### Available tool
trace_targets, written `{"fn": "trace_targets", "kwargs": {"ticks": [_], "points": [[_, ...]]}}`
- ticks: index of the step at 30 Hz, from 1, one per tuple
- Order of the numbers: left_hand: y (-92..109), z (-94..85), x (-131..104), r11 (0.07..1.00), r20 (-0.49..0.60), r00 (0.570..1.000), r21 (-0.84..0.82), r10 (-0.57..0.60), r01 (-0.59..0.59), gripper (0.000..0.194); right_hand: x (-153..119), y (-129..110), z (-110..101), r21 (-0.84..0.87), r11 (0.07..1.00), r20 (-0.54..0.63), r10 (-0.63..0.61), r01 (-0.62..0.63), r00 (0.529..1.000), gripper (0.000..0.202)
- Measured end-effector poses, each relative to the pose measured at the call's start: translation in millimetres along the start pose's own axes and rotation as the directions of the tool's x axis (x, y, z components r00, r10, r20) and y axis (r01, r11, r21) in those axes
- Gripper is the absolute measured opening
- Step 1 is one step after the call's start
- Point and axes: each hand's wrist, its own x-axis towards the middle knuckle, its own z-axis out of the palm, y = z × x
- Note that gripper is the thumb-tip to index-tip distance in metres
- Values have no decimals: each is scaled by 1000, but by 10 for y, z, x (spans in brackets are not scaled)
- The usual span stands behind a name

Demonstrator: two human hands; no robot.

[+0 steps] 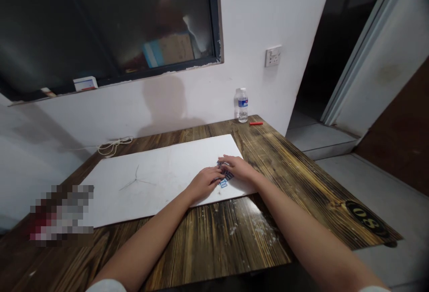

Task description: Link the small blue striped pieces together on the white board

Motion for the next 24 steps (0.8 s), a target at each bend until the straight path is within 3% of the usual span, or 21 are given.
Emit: {"fn": "trace_targets", "kwargs": {"ticks": [3, 6, 10, 15, 20, 24], "points": [[-10, 6, -15, 999, -76, 996, -8, -54, 54, 27, -24, 38, -36, -150, 983, 147, -82, 104, 986, 25], [-17, 11, -35, 977, -151, 968, 38, -200, 208, 27, -31, 74, -115, -174, 981, 181, -55, 87, 982, 22], [-59, 26, -50, 913, -260, 899, 113, -353, 392, 27, -63, 48, -241, -40, 996, 276, -70, 84, 959, 18], [-166, 35, -42, 863, -316, 844, 121, -434, 490, 27, -111, -91, -246, 65, 994, 434, -112, 93, 894, 20], [-304, 73, -16, 879, -281, 833, -145, -476, 454, 28, -79, -169, -59, 120, 982, 530, -190, 148, 827, 38], [-362, 138, -2, 788, -265, 826, -536, -498, 303, 32, -70, -202, 44, 176, 969, 489, -241, 175, 839, 40]]}}
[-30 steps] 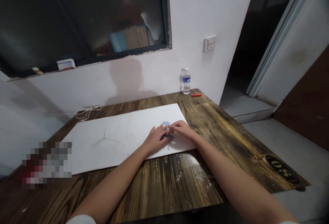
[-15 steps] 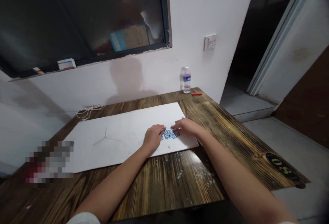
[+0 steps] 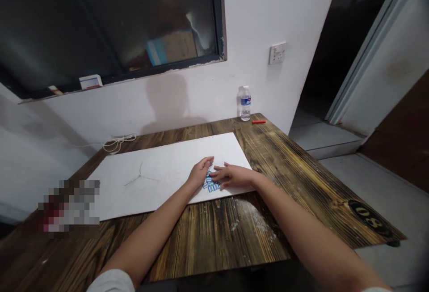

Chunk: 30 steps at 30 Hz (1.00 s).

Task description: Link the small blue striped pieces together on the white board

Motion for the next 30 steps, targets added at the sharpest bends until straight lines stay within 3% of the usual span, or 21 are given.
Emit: {"fn": "trace_targets", "kwargs": {"ticks": [3, 5, 8, 10, 11, 13, 16, 18, 22, 25, 28, 30], "points": [[21, 18, -11, 982, 4, 1000, -187, 7, -6, 33, -2, 13, -3, 46, 999, -126, 7, -1, 992, 25], [75, 9, -31, 981, 44, 998, -192, 40, -31, 33, -10, 53, -36, 126, 992, -260, 64, -32, 963, 24], [197, -30, -87, 992, 193, 974, -62, 118, -108, 34, -16, 154, -97, 213, 971, -495, 201, -106, 845, 30], [292, -56, -139, 983, 338, 926, 11, 167, -181, 36, -18, 225, -120, 191, 969, -600, 240, -155, 763, 28], [339, -66, -166, 973, 400, 895, 28, 198, -228, 36, -19, 254, -121, 165, 972, -623, 235, -169, 746, 26], [421, -74, -212, 937, 505, 815, 31, 285, -347, 37, -23, 294, -104, 95, 978, -604, 204, -185, 771, 24], [488, -54, -243, 854, 605, 681, 3, 412, -520, 36, -34, 308, -66, -39, 979, -477, 158, -200, 864, 24], [480, -25, -238, 808, 621, 636, 7, 458, -589, 29, -48, 302, -63, -102, 971, -418, 155, -215, 895, 21], [386, -6, -228, 744, 562, 665, 125, 492, -656, 23, -92, 294, -128, -156, 956, -407, 166, -248, 898, 14], [330, -95, -272, 683, 460, 757, 358, 464, -637, 21, -131, 284, -194, -185, 958, -380, 135, -218, 915, 12], [312, -251, -365, 651, 295, 867, 574, 401, -496, 22, -182, 244, -261, -154, 970, -367, 122, -189, 922, 13], [304, -349, -444, 650, 275, 893, 614, 356, -448, 24, -233, 203, -318, -104, 975, -356, 146, -195, 923, 17]]}}
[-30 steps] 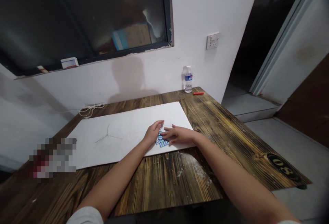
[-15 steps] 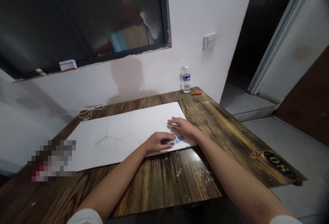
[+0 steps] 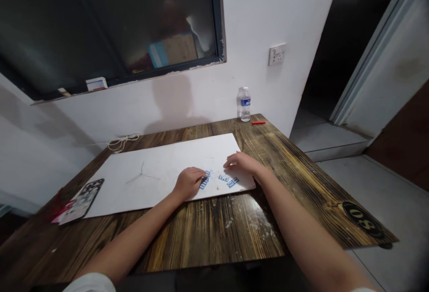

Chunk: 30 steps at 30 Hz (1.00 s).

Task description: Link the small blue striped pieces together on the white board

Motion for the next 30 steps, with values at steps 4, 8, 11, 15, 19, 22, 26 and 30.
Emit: {"fn": "trace_targets", "kwargs": {"ticks": [4, 8, 11, 15, 19, 22, 26, 30], "points": [[-4, -64, -160, 1000, 73, 997, 16, 8, -9, 30, -86, -48, -155, 55, 991, 173, 114, -125, 978, 23], [15, -40, -158, 995, 260, 962, 74, -79, 61, 50, -131, -151, -171, 112, 987, 404, 64, -119, 912, 32], [20, 30, -40, 987, 374, 913, 81, -161, 141, 59, -111, -285, -54, 101, 994, 498, -19, -36, 867, 46], [38, 168, 157, 983, 417, 896, -23, -154, 180, 61, -52, -400, 141, 75, 993, 512, -114, 88, 852, 66], [84, 233, 239, 945, 355, 930, -261, -99, 200, 59, 2, -312, 166, 195, 977, 370, -150, 81, 917, 46], [172, 169, 192, 897, 190, 978, -415, -81, 155, 58, 39, -174, 104, 272, 962, 74, 2, -22, 997, 31], [357, 2, 46, 938, 204, 979, -341, 14, 57, 45, 59, -53, 125, 117, 991, -172, 91, -71, 981, 34], [452, -110, -135, 995, 377, 925, -98, 46, -10, 45, 37, -29, 211, -73, 997, 26, 16, -14, 1000, 32]]}}
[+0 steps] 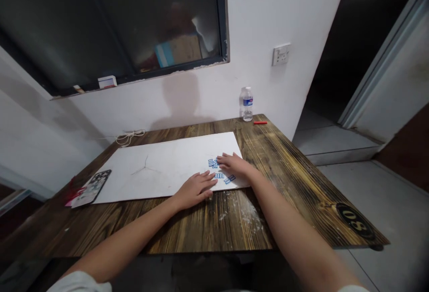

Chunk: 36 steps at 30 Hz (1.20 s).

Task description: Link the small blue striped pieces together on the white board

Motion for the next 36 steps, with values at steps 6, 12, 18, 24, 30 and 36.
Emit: {"fn": "trace_targets", "kwargs": {"ticks": [6, 12, 18, 24, 30, 36], "points": [[-204, 46, -71, 956, -37, 966, 139, -256, 258, 54, -37, -6, -126, 23, 1000, 142, -8, 5, 990, 26], [-372, 74, 281, 931, 10, 934, 84, -357, 355, 54, -47, -222, -134, 162, 983, 322, -131, 82, 938, 23], [-283, 91, 502, 961, -43, 961, -38, -274, 272, 55, -27, -164, -160, 308, 951, 17, -29, 22, 999, 35], [-80, 55, 285, 993, -65, 992, 37, -110, 113, 47, -6, 21, -174, 163, 979, -228, 157, -122, 961, 38], [-26, 15, -32, 987, -35, 995, 132, -91, 95, 48, -17, 24, -22, -1, 998, 20, -57, 57, 998, 27], [-252, 25, -233, 914, -86, 943, 230, -322, 333, 53, -59, -44, -106, 63, 997, 208, -52, 40, 977, 22]]}}
